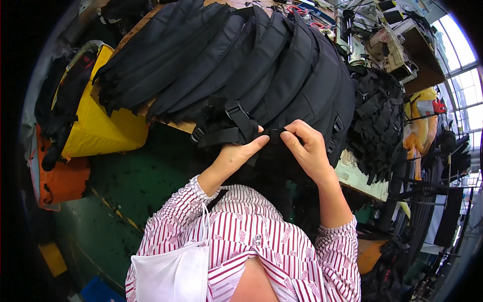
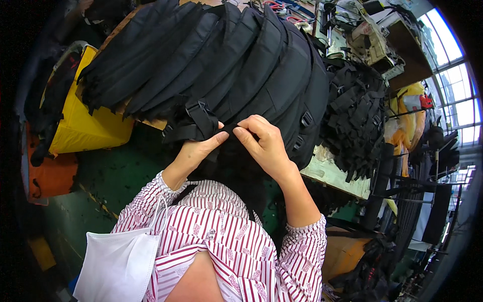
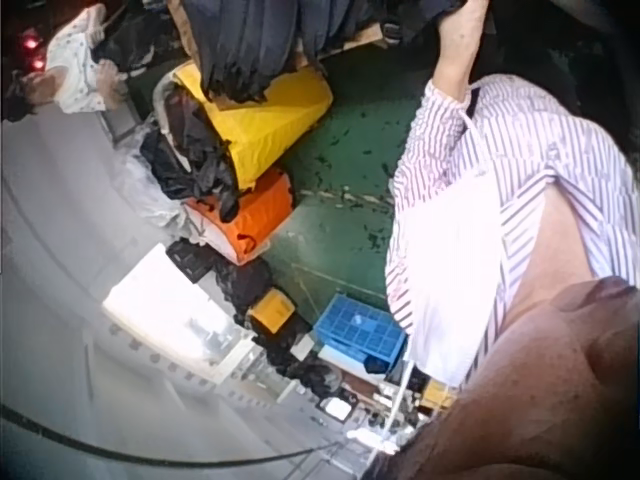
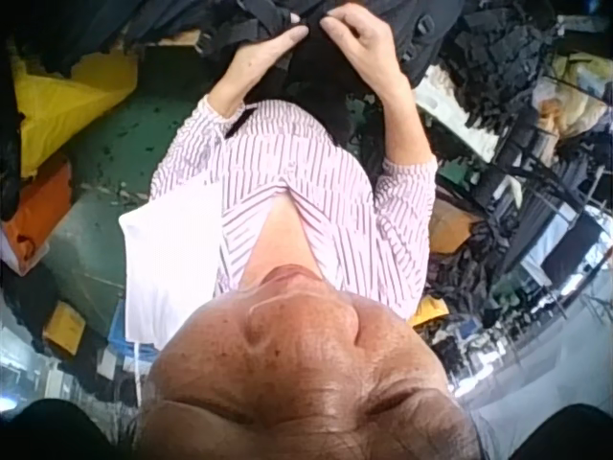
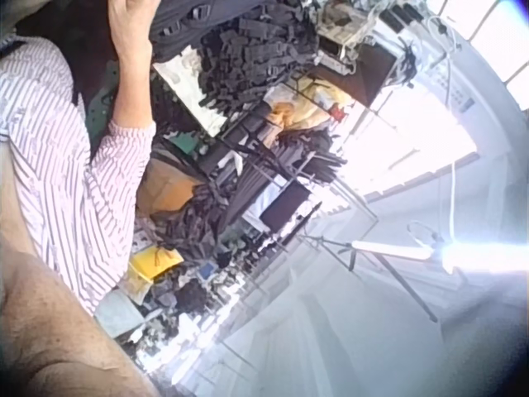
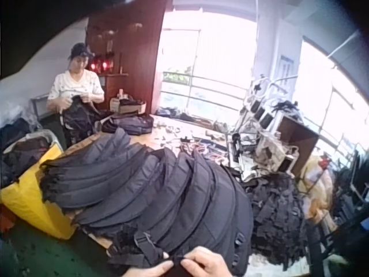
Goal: The person attaches plastic buckles to black fabric straps by hand. They pick up straps from a large pile on the table, thread them through the buckles, and place the assembled parts into a stack.
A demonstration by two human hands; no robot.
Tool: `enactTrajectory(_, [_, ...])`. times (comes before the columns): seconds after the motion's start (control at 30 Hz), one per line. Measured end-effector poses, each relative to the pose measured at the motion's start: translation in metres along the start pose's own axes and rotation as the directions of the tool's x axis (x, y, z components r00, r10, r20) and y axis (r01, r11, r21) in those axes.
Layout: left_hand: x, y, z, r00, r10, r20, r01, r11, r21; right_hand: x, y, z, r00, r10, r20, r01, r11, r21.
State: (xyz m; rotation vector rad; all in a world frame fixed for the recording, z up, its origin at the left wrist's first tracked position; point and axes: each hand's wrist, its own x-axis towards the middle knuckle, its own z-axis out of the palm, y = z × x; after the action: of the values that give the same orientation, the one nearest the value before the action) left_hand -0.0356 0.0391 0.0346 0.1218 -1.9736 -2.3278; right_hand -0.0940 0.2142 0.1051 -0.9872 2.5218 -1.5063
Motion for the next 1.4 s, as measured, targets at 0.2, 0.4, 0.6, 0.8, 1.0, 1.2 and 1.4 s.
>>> enactTrajectory(0.2, [0.003,-0.005,0.0,0.999,0.007,-0.041,-0.008,1.0,-0.025,-0.009,0.007,0.005,0.983,-0.183,0.015,0.182,0.961,-0.208])
enactTrajectory(0.4, [0.002,-0.002,0.002,1.0,-0.016,-0.005,0.016,0.999,-0.031,-0.019,0.008,0.01,0.996,-0.008,-0.091,-0.014,0.97,-0.241])
enactTrajectory(0.6, [0.001,-0.003,0.004,1.0,0.028,-0.001,-0.028,0.998,0.055,-0.016,0.008,0.012,0.995,-0.026,-0.091,-0.012,0.922,-0.387])
enactTrajectory(0.8, [0.0,-0.01,0.006,0.99,0.137,-0.042,-0.134,0.988,0.075,-0.015,0.007,0.021,0.987,-0.07,-0.142,-0.004,0.885,-0.466])
enactTrajectory(1.0, [-0.002,-0.012,0.008,0.98,0.186,-0.078,-0.18,0.981,0.077,-0.013,0.009,0.031,0.978,-0.111,-0.178,0.007,0.865,-0.502])
enactTrajectory(1.2, [-0.003,-0.014,0.006,0.981,0.189,-0.049,-0.185,0.979,0.084,-0.011,0.005,0.036,0.987,-0.05,-0.155,-0.023,0.898,-0.439])
enactTrajectory(1.4, [-0.003,-0.02,0.004,0.97,0.223,-0.095,-0.21,0.969,0.129,-0.013,0.002,0.03,0.994,-0.052,-0.099,0.014,0.936,-0.353])
